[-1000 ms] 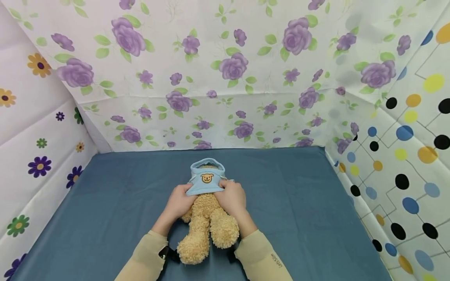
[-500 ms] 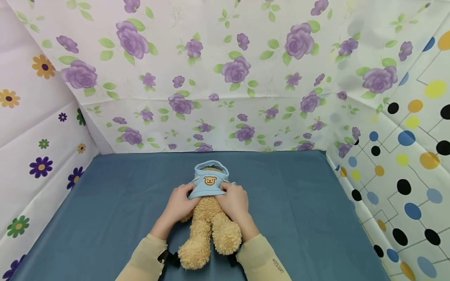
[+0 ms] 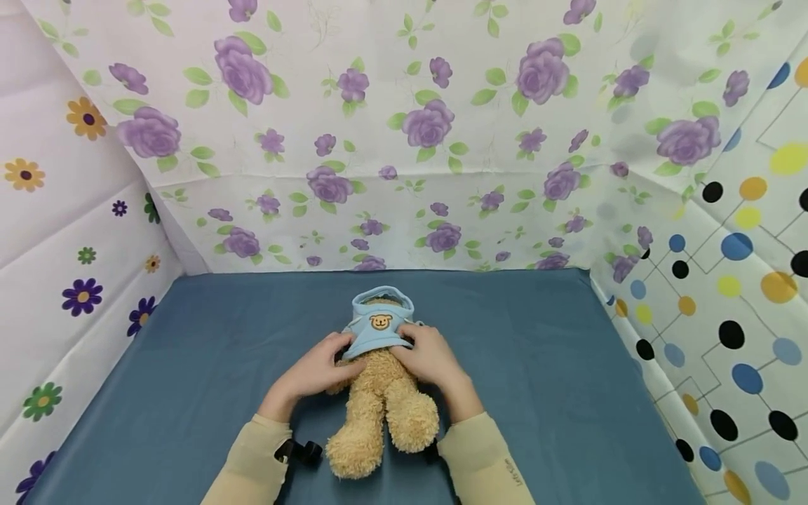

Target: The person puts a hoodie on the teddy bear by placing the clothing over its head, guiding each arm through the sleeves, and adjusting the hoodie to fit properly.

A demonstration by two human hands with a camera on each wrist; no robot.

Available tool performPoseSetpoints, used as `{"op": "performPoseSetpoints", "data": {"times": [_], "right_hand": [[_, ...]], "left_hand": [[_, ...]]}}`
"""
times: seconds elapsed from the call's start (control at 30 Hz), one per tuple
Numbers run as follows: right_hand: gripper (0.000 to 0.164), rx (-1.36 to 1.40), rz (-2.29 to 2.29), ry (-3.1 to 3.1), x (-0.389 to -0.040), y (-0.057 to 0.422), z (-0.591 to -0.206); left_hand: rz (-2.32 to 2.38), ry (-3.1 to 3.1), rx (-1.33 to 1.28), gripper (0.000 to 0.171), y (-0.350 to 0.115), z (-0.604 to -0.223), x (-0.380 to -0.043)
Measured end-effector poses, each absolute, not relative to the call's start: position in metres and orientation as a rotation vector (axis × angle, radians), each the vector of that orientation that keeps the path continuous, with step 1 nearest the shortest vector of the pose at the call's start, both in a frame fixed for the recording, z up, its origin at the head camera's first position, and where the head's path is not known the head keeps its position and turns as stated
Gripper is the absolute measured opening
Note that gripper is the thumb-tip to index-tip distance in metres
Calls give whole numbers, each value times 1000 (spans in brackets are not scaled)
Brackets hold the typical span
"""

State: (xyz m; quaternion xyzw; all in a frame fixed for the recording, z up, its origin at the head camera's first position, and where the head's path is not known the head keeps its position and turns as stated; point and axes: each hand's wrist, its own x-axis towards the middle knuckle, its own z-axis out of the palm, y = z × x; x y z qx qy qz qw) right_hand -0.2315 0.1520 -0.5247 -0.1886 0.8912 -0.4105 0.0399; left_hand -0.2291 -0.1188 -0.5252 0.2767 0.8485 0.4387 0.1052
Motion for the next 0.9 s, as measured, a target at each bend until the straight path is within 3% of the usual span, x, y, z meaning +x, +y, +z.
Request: {"op": "performPoseSetpoints", "data": {"times": [0.1,0.27,0.53,0.67,0.9], "right_hand": [[10,-645,-1323,2451,-233,175,-518],[39,-688,-1220,2364,-234,190,-516],[21,-804,-1179,2594,-233,176,-517],[25,-832,-1266,2684,-226,168,-515],[41,-791,-1291,2909,-218,155,-518]], "left_hand": [[1264,2439,800,24,-126,-524,-230],[1225,2457,801,32,-127,-526,-230],[1186,2538,820,17,-117,-528,-229],[1146,2624,866,16,-112,-529,-229],[1004,2873,1102,29,-106,-543,-237]]}}
